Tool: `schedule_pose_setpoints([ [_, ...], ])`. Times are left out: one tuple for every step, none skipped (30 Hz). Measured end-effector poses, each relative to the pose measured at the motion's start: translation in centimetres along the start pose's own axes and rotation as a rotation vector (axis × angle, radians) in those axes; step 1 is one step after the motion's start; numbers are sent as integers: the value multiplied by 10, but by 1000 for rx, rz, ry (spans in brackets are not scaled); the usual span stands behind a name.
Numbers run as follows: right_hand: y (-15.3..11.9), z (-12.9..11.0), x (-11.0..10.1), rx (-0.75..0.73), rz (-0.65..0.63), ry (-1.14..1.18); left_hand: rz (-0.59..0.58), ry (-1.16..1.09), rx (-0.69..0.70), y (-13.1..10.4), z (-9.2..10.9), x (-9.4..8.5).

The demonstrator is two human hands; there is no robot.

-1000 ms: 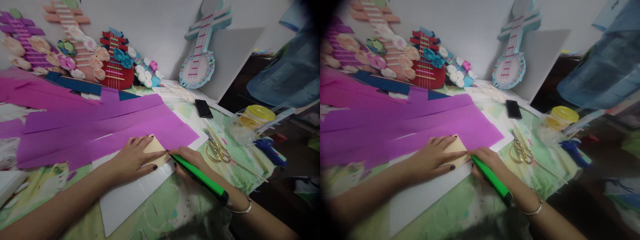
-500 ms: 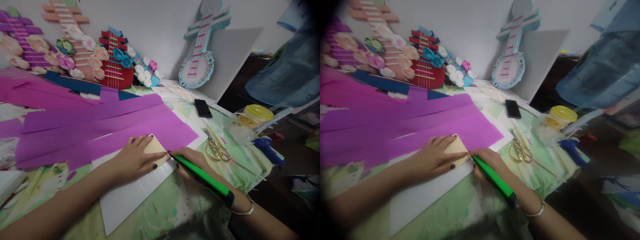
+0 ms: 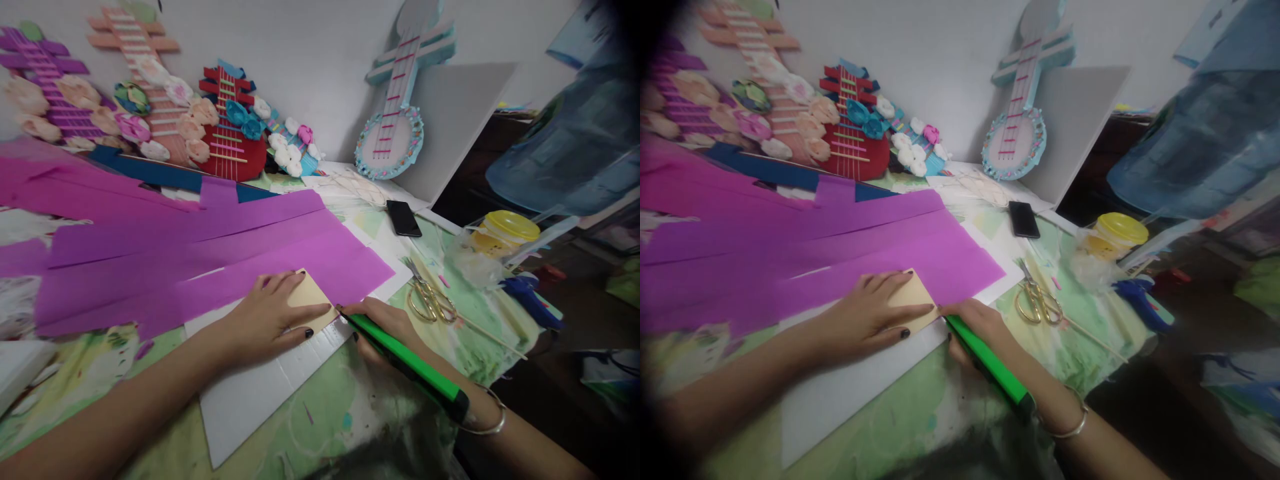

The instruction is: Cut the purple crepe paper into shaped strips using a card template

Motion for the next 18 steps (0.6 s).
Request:
schedule_pose_setpoints([
  [-1, 0, 0, 7, -8, 6, -7, -3, -2, 0, 0, 0],
  [-1, 0, 1, 8, -8, 9, -12, -5, -3, 0, 1, -1],
  [-1, 0, 1, 2, -1, 8, -14, -6, -4, 0, 1, -1],
  [-1, -1, 1, -5, 3, 11, -12, -6, -4, 0, 1, -1],
  [-1, -1, 1, -14, 12, 13, -9, -5, -3, 0, 1, -1],
  [0, -1, 1, -20, 21, 12, -5, -2, 0, 0, 1, -1],
  [0, -1, 1, -21, 21, 14, 0, 1, 1, 0, 1, -1],
  [0, -1, 1, -15, 18, 13, 2, 6, 2, 1, 1, 0],
  [0, -1, 1, -8, 15, 13, 0, 12, 2, 1, 1, 0],
  [-1, -1, 1, -2, 10, 15, -1, 17, 3, 1, 1, 0],
  [-1, -1, 0, 2, 8, 17, -3, 20, 4, 1, 1, 0],
  [-1, -1, 0, 6, 3, 21, -4, 22, 6, 0, 1, 0],
  [-1, -1, 0, 7, 4, 21, -3, 21, 7, 0, 1, 0],
  [-1, -1, 0, 1, 10, 16, -1, 17, 6, 0, 1, 0],
  [0, -2, 0, -6, 12, 9, 3, 14, 6, 0, 1, 0],
  [1, -2, 0, -12, 11, -1, 8, 13, 7, 0, 1, 1],
  [1, -3, 0, -18, 8, -7, 10, 14, 8, 0, 0, 1],
  [2, -4, -1, -17, 0, -6, 12, 16, 10, 1, 0, 1],
])
Point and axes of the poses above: each hand's wrist, its own y-axis towards the middle knuckle, its own x-axis out of the palm, z = x × y, the point moved 1 cm from there along y, towards the middle knuckle, and after that the axes turned 14 degrees about -x, right-handed, at the moved point
